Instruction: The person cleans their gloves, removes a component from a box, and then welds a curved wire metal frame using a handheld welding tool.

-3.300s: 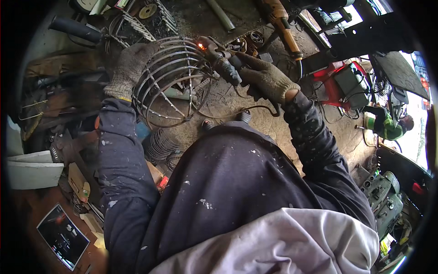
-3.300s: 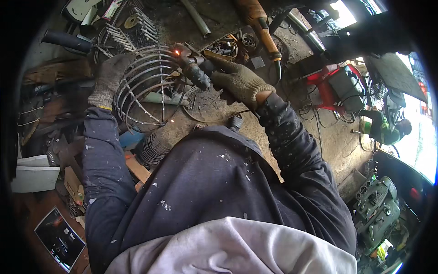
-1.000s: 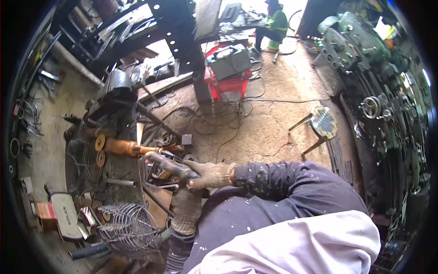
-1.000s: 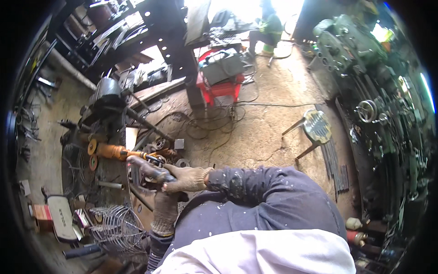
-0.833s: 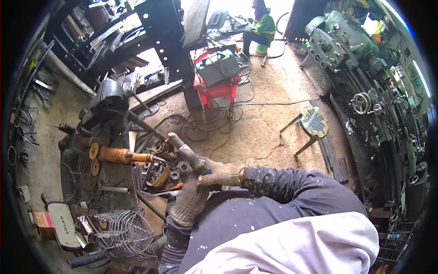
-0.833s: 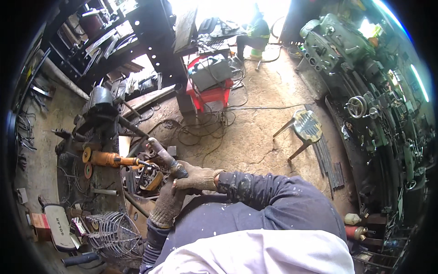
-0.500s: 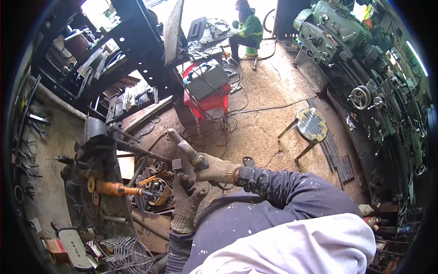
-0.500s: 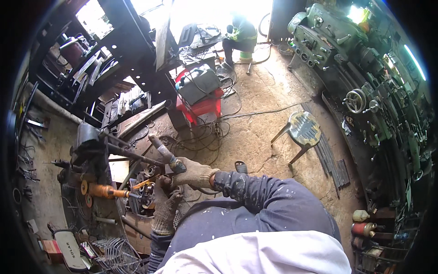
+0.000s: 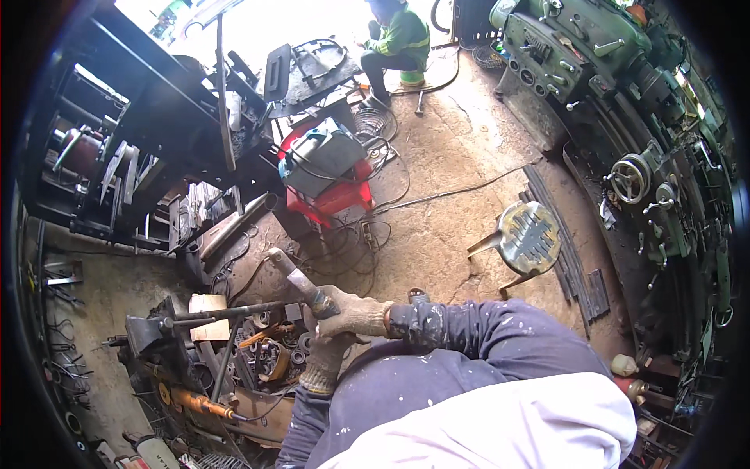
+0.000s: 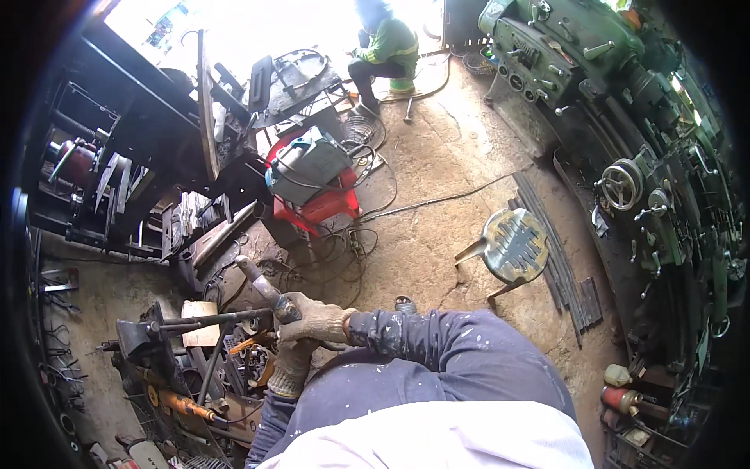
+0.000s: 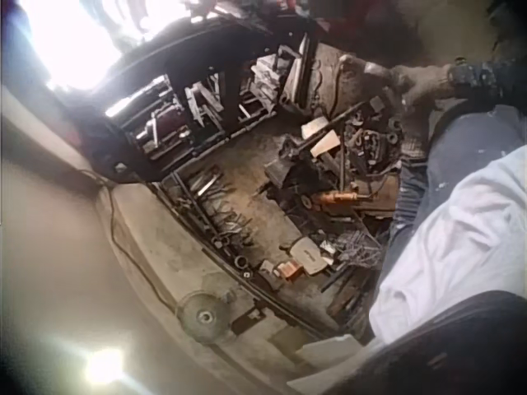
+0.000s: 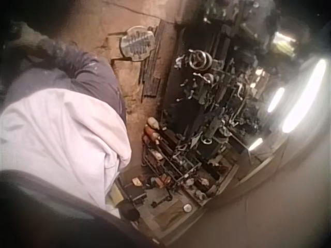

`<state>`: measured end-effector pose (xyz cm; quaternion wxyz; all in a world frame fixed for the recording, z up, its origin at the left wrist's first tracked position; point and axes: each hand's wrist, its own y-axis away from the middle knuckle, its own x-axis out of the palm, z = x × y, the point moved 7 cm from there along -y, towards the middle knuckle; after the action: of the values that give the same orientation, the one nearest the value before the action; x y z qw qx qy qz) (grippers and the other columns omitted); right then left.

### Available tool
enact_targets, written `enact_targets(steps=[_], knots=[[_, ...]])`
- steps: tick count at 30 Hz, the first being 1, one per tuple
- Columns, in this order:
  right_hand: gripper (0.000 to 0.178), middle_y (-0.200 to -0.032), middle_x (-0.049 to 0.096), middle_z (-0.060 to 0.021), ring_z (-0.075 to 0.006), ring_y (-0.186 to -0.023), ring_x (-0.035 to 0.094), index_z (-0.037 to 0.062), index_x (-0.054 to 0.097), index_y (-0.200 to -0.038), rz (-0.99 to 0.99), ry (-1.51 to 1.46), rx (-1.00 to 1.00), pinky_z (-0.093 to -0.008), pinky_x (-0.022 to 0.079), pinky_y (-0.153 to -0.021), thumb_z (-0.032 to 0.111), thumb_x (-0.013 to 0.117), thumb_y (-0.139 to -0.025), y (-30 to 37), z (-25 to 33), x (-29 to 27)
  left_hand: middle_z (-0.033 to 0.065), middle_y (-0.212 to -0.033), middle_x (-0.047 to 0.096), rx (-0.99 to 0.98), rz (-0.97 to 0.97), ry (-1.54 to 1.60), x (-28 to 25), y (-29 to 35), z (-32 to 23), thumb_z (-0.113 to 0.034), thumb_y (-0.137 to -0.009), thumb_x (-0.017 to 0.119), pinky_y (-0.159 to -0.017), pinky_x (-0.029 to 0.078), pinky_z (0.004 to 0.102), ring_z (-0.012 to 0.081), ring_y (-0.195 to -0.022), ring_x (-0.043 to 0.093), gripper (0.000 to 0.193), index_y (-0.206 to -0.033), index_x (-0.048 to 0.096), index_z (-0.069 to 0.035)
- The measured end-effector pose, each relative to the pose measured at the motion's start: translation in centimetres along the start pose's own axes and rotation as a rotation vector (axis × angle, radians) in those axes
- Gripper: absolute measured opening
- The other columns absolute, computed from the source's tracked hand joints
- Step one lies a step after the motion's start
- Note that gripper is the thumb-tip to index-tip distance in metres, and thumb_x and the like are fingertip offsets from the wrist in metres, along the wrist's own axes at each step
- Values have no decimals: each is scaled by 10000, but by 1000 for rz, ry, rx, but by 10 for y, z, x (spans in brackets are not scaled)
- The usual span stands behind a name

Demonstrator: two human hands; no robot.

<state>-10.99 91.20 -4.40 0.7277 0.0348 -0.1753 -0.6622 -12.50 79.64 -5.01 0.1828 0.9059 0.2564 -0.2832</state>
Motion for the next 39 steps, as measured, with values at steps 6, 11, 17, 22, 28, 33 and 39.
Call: enact_targets(steps=[6,11,17,22,28,33,39], knots=[[1044,-1280,606,-235,-335,-1196,596,17,331,-1487,-108,119,41,-397,445,-1031,492,787,-677,-1,19,-36,148,-1165,660,117,94,-103,1,-32,-11,-296,-935,593,-925,505,399,275,-1102,631,386,-1207,625,-24],[1034,-1301,597,-240,-341,-1214,587,19,343,-1485,-82,181,87,-396,444,-1037,488,787,-677,-3,30,-49,150,-1193,644,118,52,80,-1,-48,-5,-528,-939,475,-921,516,397,265,-1102,632,592,-1221,620,-28],[954,-1277,617,-222,-319,-1178,608,18,401,-1452,-124,208,18,-387,467,-1012,447,782,-689,-32,13,-47,153,-1245,611,119,30,169,-16,-56,-9,-785,-926,273,-931,518,398,255,-1120,622,892,-1240,608,-21],[903,-1235,632,-217,-310,-1151,620,14,422,-1431,-115,235,32,-391,487,-976,386,776,-688,-39,18,-41,113,-1212,622,146,117,532,-3,-67,9,-832,-871,342,-938,512,384,229,-1128,609,946,-1276,578,-10],[900,-1216,633,-225,-332,-1130,626,31,402,-1432,-67,317,88,-406,490,-958,399,813,-721,-47,32,-37,138,-1233,628,2,27,544,3,-63,59,-376,-1012,508,-960,500,366,217,-1126,615,428,-1268,597,-45],[849,-1170,644,-256,-372,-1120,636,6,478,-1330,-81,435,85,-429,497,-934,448,817,-690,-57,30,-47,106,-1237,637,25,-49,570,4,-68,56,-304,-991,552,-975,483,353,191,-1120,615,396,-1213,626,15],[805,-1163,651,-290,-419,-1150,618,-1,455,-1351,-47,616,142,-468,485,-953,421,780,-746,-57,35,-59,114,-1281,603,-16,48,978,11,-78,18,-320,-964,600,-1047,459,375,191,-1209,562,449,-1286,573,-8]])
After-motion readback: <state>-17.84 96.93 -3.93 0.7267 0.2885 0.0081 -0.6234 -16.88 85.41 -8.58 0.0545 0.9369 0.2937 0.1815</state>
